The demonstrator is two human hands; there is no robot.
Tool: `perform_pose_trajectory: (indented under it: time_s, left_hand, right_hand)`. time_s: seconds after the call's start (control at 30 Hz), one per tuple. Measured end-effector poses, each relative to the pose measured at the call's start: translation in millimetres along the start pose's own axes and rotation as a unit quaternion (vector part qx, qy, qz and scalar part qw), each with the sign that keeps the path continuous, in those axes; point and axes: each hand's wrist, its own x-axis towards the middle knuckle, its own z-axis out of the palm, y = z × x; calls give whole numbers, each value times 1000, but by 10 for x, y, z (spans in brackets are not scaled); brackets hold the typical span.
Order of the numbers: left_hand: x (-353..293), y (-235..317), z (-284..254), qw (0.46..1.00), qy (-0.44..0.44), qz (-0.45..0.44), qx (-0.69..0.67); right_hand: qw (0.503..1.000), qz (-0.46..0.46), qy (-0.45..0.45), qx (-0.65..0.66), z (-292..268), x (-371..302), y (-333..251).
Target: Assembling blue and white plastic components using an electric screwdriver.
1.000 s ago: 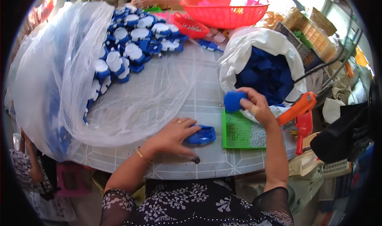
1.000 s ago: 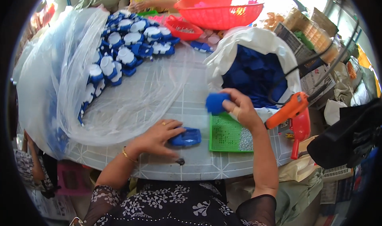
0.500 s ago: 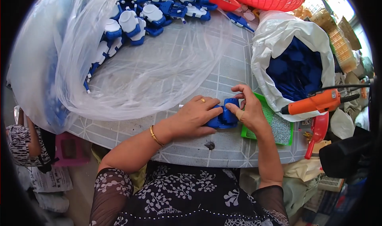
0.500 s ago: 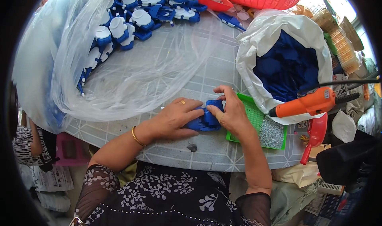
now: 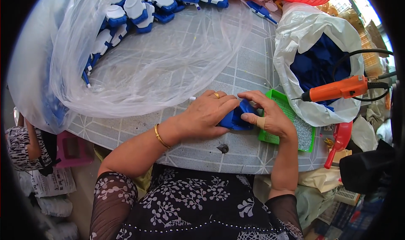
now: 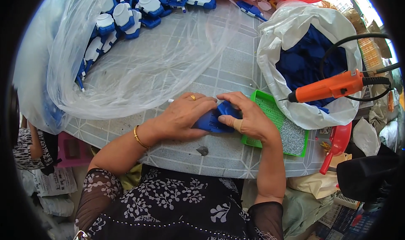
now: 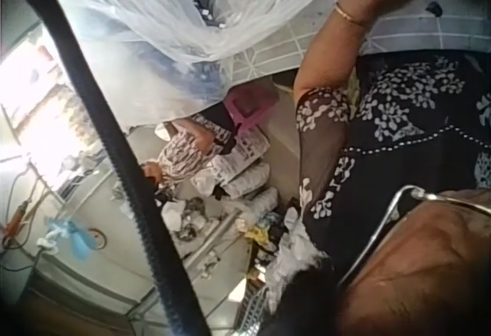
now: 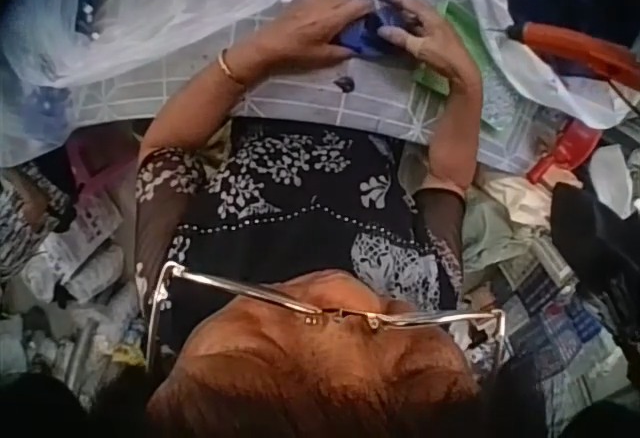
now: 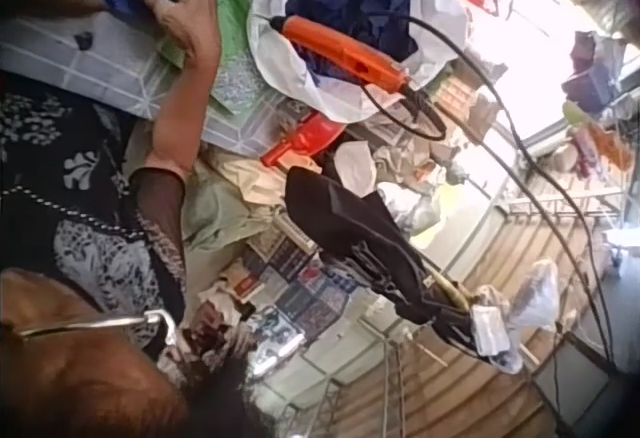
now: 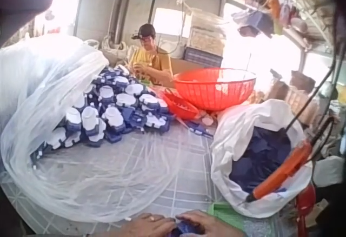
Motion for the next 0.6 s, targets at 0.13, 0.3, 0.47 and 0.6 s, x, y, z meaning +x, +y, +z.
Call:
perform_pose_trajectory:
  time_s: [0.13,0.3,0.47,0.6]
  left_hand:
    - [3,7,-56,1000,-17,-5,-7]
    - [41,7,-41,990,132,35,39]
    - [34,76,-43,982,182,24,-47]
    - [-8,94,-134,941,122,-60,-309]
  right_hand:
    - [999,35,-1,20,1,37,49]
    - [953,6,183,241,83,39,33]
    - [858,-49,305,410,450,124,-215]
    - [937,-105,192,272,252,6,-313]
